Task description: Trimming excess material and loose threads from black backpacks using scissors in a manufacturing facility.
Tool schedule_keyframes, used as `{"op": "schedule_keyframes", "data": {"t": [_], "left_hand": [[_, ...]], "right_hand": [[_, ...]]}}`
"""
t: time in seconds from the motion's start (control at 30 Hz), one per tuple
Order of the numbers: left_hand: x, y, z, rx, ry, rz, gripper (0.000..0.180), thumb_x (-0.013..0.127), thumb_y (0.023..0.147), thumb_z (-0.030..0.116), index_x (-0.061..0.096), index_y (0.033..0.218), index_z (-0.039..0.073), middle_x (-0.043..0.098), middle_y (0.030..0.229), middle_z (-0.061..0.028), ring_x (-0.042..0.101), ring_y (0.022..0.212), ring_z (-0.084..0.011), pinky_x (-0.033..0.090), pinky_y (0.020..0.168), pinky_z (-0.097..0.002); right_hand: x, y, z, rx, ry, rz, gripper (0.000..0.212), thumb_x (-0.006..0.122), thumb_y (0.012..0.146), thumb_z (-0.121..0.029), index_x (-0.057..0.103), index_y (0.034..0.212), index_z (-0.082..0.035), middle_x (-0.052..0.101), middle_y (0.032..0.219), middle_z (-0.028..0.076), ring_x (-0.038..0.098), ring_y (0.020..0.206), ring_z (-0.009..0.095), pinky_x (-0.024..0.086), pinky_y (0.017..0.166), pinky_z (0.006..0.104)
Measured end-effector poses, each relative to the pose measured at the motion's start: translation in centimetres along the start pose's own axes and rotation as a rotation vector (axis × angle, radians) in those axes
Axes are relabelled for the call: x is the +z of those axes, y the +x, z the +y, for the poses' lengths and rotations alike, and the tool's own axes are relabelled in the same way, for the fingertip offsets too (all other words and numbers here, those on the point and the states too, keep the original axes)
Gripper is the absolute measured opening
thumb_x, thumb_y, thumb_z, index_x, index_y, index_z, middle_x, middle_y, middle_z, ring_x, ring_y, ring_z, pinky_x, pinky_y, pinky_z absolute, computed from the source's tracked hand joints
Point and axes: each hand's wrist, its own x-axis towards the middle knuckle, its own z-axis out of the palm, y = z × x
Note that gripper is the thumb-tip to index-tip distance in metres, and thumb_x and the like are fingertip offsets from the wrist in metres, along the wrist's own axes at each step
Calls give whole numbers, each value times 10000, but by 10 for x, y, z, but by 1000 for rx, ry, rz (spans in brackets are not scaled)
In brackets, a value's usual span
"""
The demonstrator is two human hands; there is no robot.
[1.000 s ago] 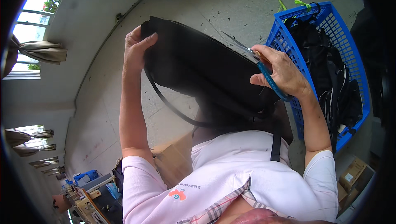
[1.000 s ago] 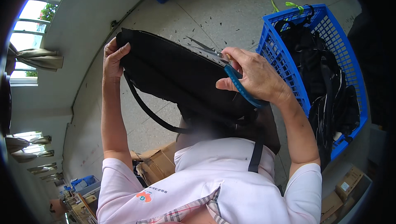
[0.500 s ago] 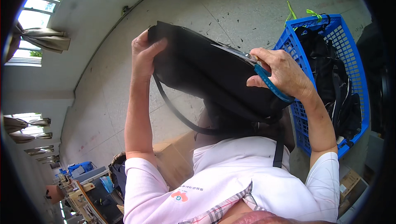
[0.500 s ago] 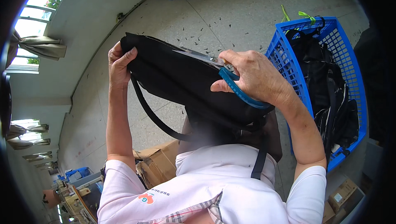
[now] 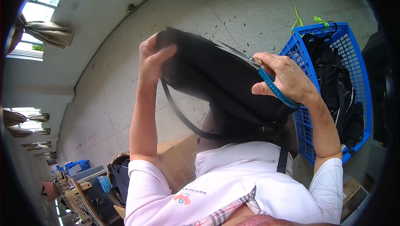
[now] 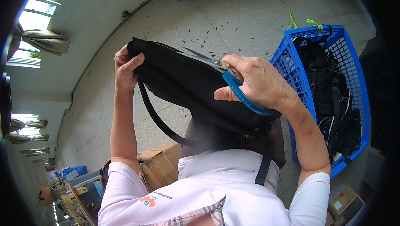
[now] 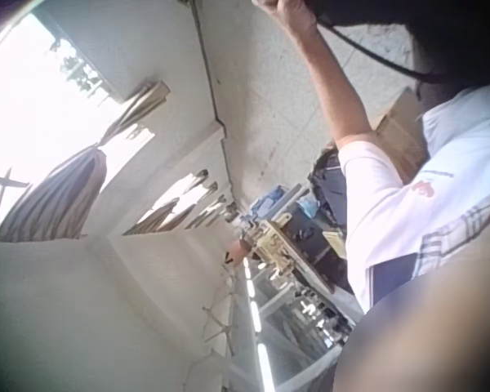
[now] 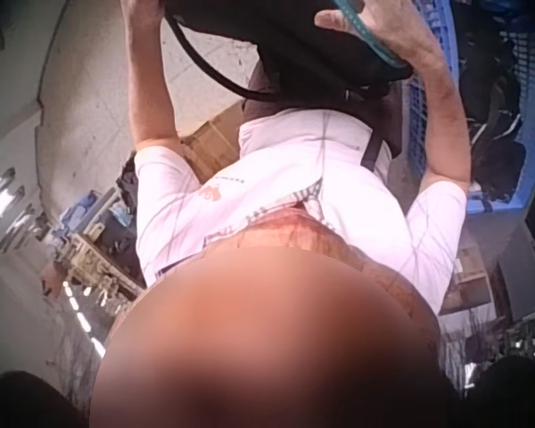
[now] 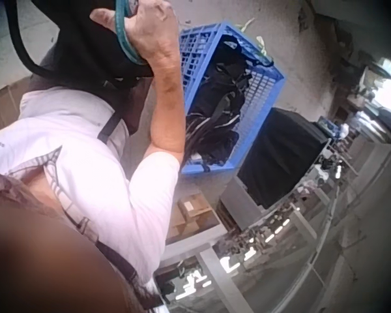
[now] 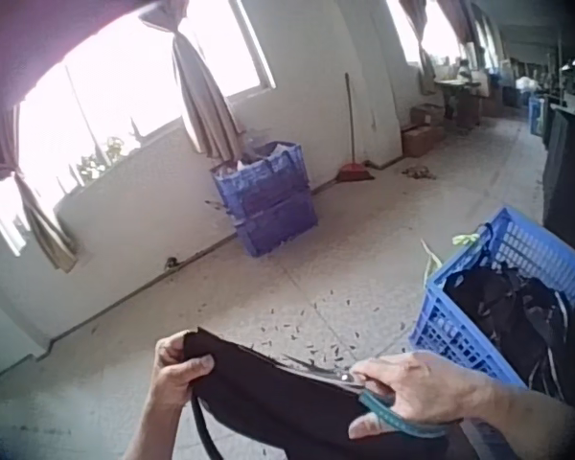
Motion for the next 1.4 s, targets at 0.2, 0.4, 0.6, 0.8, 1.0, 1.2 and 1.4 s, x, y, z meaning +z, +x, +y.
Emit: {"op": "schedule_keyframes", "data": {"t": [0.2,0.4,0.6,0.8,1.0,1.2,1.4], "left_hand": [[5,-4,4,3,12,20,196,620,687,5,614,882,-12,608,785,-14,545,704,-84,439,671,-207],[3,-4,1,-16,-21,33,199,613,688,3,614,887,-12,612,791,-20,550,704,-89,441,674,-210],[3,-2,5,-36,-69,3,212,617,698,18,608,907,-16,615,808,-31,554,710,-95,442,687,-212],[18,-1,16,-39,52,-36,287,667,693,119,592,918,-41,609,818,-52,550,766,-111,434,706,-225],[31,-4,29,-62,50,-88,259,667,700,126,600,896,-30,600,785,-37,543,738,-106,435,692,-223],[36,-7,34,-42,50,-113,224,674,704,149,619,856,-6,599,745,-26,545,703,-101,437,650,-215],[36,-8,29,-12,43,-115,207,673,713,144,623,849,-4,596,732,-25,543,688,-100,435,637,-213]], "right_hand": [[2,8,0,-57,-20,-3,700,632,582,-673,577,789,-7,471,501,60,474,480,159,386,463,289],[9,7,2,-111,-93,63,612,613,655,-626,548,694,-18,449,478,46,427,437,123,339,426,243],[5,5,8,-49,68,143,566,616,679,-592,559,729,-31,402,478,9,368,440,93,304,428,227],[5,5,-4,-75,-88,187,654,656,642,-587,546,970,-31,478,605,52,485,553,153,396,520,273],[1,15,-18,-214,-290,281,693,662,624,-580,537,1034,-36,493,701,60,458,584,150,412,533,275],[-9,20,-37,-167,-339,148,604,675,645,-548,546,974,-58,581,801,132,578,702,249,478,655,360],[-8,20,-40,-195,-369,152,577,676,660,-522,547,952,-41,599,820,158,605,764,278,482,689,382]]}}
